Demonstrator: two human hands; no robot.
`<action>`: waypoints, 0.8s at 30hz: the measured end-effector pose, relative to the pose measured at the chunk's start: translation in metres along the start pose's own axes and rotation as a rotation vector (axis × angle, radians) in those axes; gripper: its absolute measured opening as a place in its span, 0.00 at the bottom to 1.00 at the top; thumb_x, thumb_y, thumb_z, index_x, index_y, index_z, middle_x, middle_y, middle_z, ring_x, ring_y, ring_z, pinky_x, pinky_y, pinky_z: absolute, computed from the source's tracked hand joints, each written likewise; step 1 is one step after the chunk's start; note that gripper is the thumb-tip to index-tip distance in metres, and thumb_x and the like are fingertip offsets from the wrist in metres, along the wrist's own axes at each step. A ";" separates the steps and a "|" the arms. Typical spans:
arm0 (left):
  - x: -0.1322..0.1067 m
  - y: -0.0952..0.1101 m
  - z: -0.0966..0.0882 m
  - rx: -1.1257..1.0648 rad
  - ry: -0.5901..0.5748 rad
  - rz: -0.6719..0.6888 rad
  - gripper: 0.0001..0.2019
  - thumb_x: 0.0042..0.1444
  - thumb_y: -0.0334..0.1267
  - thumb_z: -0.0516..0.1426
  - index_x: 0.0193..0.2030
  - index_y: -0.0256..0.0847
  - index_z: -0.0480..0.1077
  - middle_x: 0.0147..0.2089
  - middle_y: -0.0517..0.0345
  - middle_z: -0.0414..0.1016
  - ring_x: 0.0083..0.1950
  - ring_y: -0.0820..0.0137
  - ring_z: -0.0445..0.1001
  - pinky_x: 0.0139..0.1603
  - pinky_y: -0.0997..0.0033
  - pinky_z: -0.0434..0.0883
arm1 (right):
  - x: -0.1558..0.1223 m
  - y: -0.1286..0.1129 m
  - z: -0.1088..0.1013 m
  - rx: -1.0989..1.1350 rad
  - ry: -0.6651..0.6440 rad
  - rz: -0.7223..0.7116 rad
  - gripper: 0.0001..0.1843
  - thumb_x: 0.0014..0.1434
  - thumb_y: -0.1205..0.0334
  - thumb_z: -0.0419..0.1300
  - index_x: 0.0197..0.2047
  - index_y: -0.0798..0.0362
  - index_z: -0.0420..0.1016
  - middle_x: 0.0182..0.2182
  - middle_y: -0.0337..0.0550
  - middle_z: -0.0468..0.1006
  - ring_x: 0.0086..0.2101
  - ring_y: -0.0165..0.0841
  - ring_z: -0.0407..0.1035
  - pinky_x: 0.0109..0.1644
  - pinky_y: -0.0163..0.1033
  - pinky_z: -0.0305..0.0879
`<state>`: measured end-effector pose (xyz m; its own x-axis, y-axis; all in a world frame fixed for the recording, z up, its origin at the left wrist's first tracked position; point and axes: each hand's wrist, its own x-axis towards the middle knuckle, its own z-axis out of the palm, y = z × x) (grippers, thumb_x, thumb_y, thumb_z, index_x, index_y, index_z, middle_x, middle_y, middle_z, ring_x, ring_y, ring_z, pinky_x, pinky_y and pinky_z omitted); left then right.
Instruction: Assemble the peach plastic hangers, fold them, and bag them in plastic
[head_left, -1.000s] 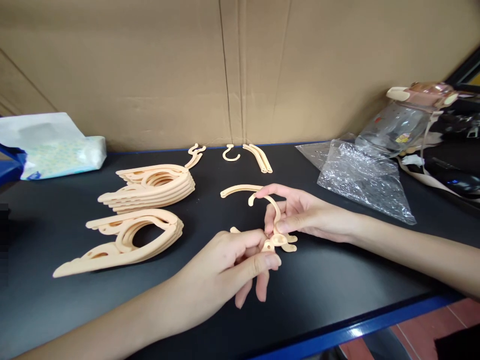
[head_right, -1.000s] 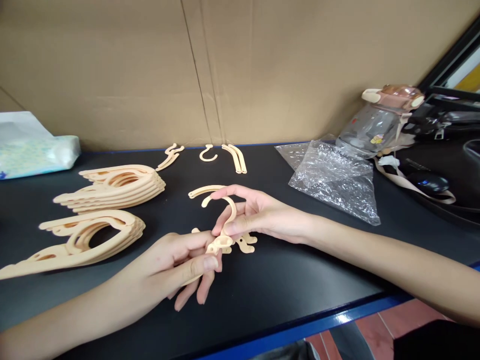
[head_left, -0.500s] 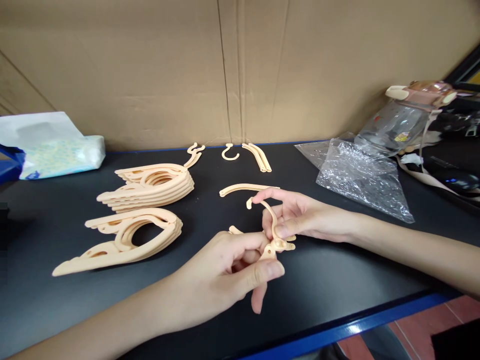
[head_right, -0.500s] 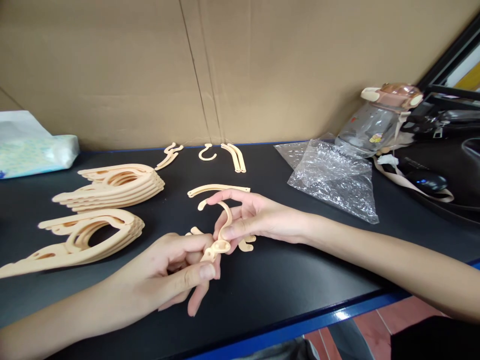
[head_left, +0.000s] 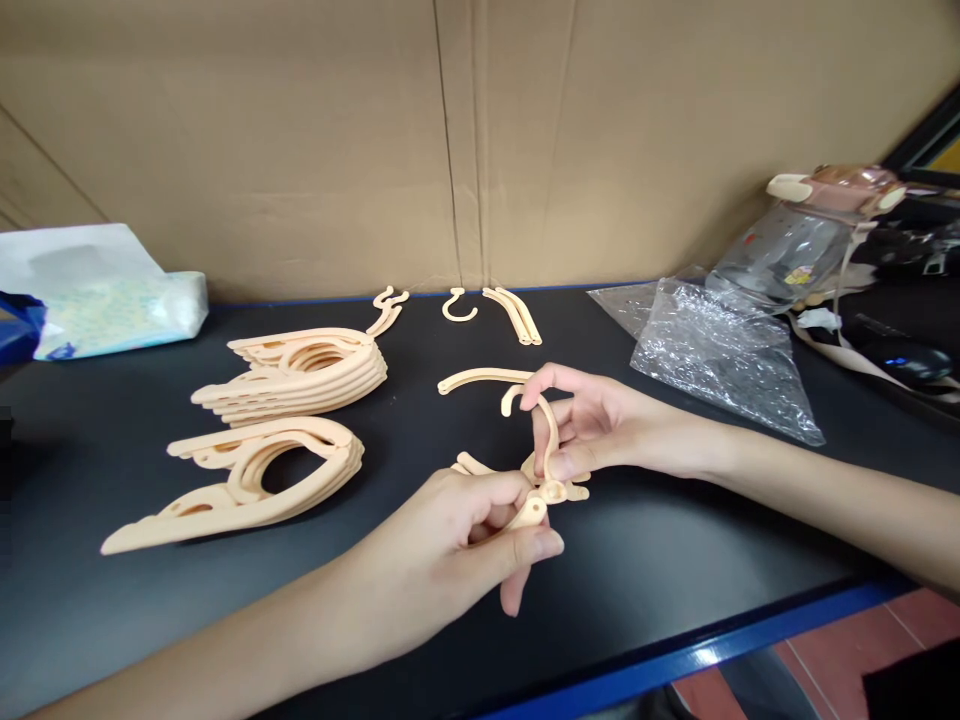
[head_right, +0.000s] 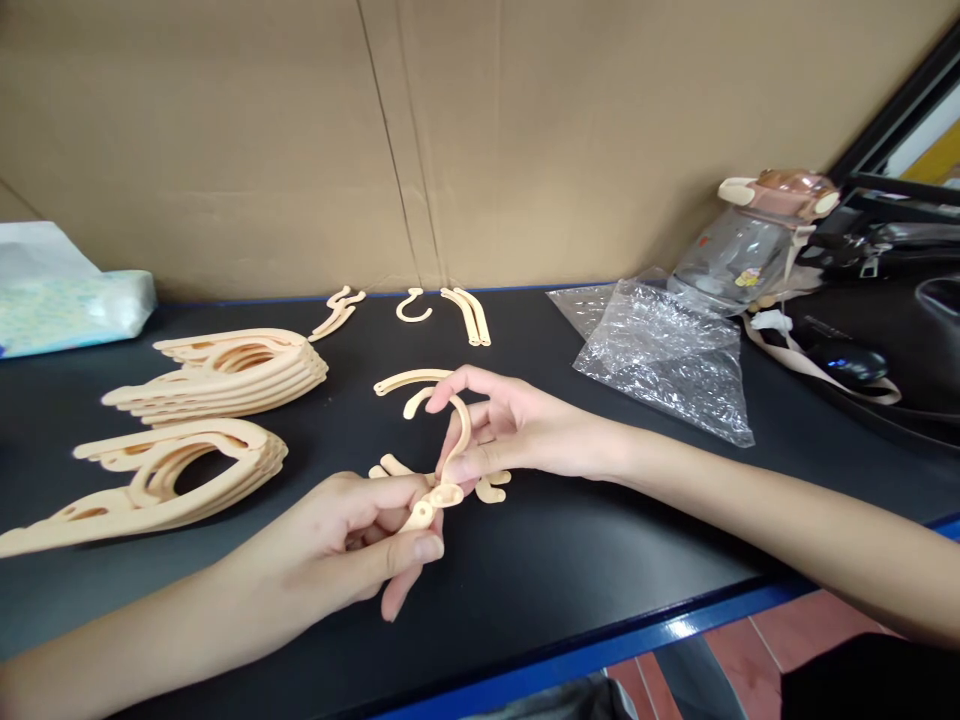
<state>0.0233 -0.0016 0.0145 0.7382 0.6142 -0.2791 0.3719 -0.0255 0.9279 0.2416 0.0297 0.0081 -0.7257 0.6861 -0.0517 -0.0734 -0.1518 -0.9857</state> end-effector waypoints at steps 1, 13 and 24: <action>0.001 -0.001 -0.001 -0.004 0.019 -0.013 0.14 0.65 0.43 0.54 0.29 0.39 0.66 0.21 0.67 0.70 0.20 0.79 0.56 0.21 0.78 0.53 | -0.001 -0.001 0.003 -0.036 0.013 0.000 0.22 0.56 0.72 0.67 0.49 0.51 0.63 0.32 0.34 0.78 0.32 0.26 0.74 0.35 0.32 0.69; -0.005 0.002 -0.005 0.155 0.141 -0.029 0.16 0.67 0.48 0.49 0.32 0.41 0.66 0.25 0.66 0.66 0.28 0.74 0.64 0.28 0.74 0.58 | -0.006 -0.013 -0.007 -0.114 0.171 -0.093 0.21 0.57 0.70 0.67 0.50 0.49 0.67 0.32 0.34 0.78 0.31 0.25 0.74 0.37 0.34 0.72; -0.013 0.006 0.001 0.720 0.233 -0.022 0.13 0.70 0.43 0.38 0.34 0.45 0.55 0.23 0.66 0.63 0.21 0.70 0.63 0.24 0.69 0.50 | 0.001 0.002 -0.005 0.018 0.078 -0.035 0.20 0.59 0.70 0.66 0.51 0.48 0.65 0.34 0.33 0.77 0.31 0.25 0.73 0.37 0.34 0.71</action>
<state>0.0166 -0.0109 0.0238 0.6183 0.7691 -0.1622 0.7197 -0.4711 0.5100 0.2438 0.0335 0.0056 -0.6672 0.7443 -0.0300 -0.1103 -0.1386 -0.9842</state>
